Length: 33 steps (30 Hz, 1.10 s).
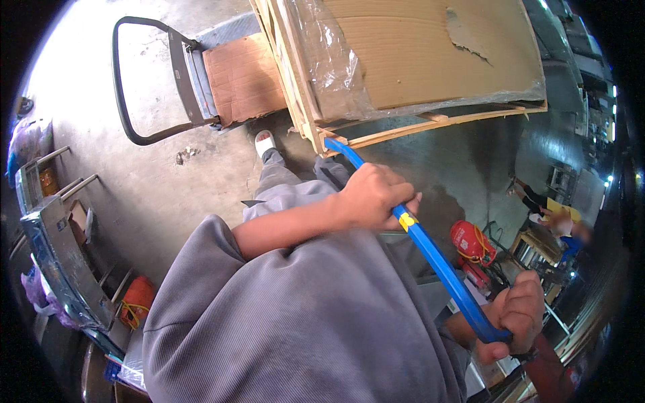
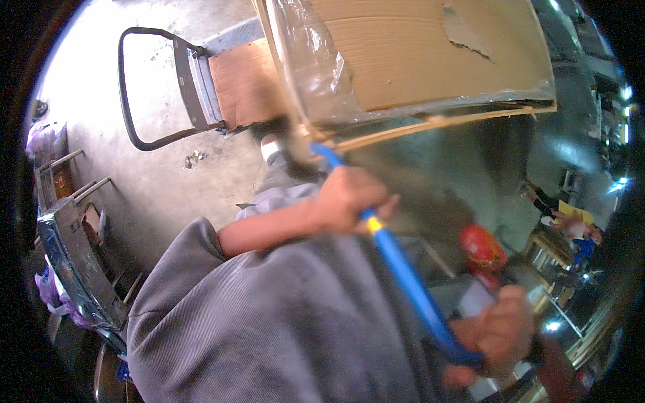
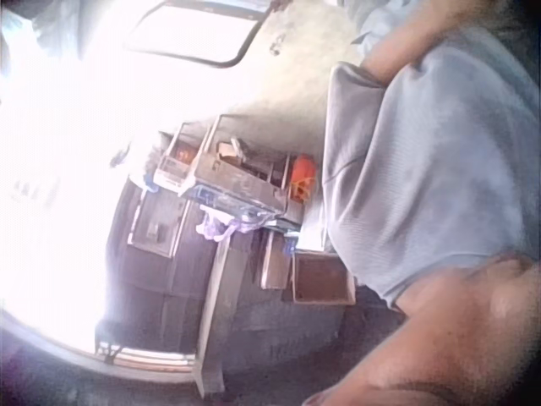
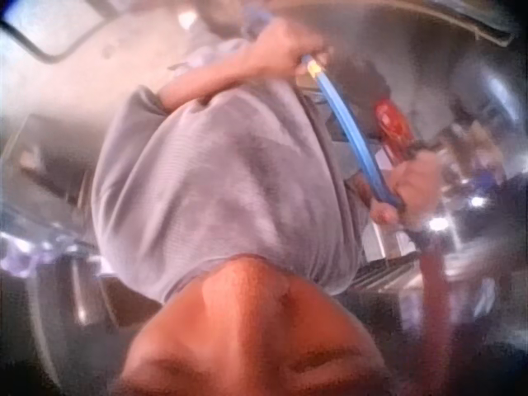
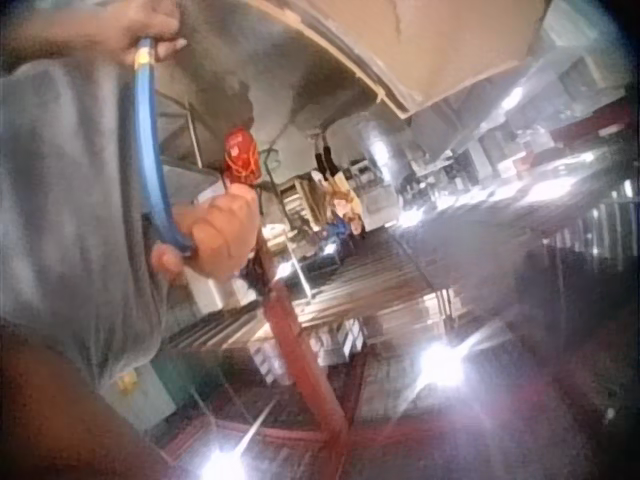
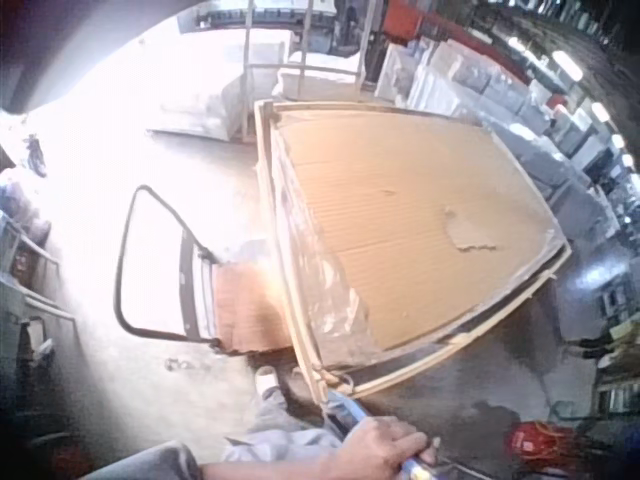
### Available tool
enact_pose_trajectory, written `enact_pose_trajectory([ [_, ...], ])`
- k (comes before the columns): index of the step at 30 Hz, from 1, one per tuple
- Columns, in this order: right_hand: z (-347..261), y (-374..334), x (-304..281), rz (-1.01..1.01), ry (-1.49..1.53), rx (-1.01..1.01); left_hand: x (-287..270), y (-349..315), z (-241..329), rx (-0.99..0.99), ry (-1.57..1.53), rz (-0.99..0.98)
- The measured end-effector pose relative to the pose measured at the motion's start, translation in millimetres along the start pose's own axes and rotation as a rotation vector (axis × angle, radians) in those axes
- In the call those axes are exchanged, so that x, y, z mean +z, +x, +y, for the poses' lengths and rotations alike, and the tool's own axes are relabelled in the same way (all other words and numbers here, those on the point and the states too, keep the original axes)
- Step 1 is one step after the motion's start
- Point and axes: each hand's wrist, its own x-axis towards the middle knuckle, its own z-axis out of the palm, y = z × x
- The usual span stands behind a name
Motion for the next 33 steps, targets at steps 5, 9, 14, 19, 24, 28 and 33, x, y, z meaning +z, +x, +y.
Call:
enact_pose_trajectory([
  [5, -25, 17, 21, -0.122, -0.021, -0.076, -20, -9, -8, 0.06, -0.002, 0.095],
  [9, -43, 19, 33, -0.114, -0.098, -0.107, -30, -16, -10, 0.084, -0.046, 0.108],
  [14, -67, 33, 41, -0.166, -0.151, -0.084, -33, -22, -5, 0.096, -0.091, 0.113],
  [19, -90, 36, 37, -0.171, -0.233, -0.043, -25, -25, 11, 0.162, -0.199, 0.11],
  [24, -98, 18, 33, -0.024, -0.265, -0.032, -24, -22, 14, 0.128, -0.225, 0.053],
  [28, -94, 17, 27, -0.044, -0.256, 0.002, -26, -20, 10, 0.099, -0.238, -0.011],
  [33, -89, 16, 27, -0.184, -0.111, 0.131, -31, -27, -6, 0.088, -0.247, -0.047],
])
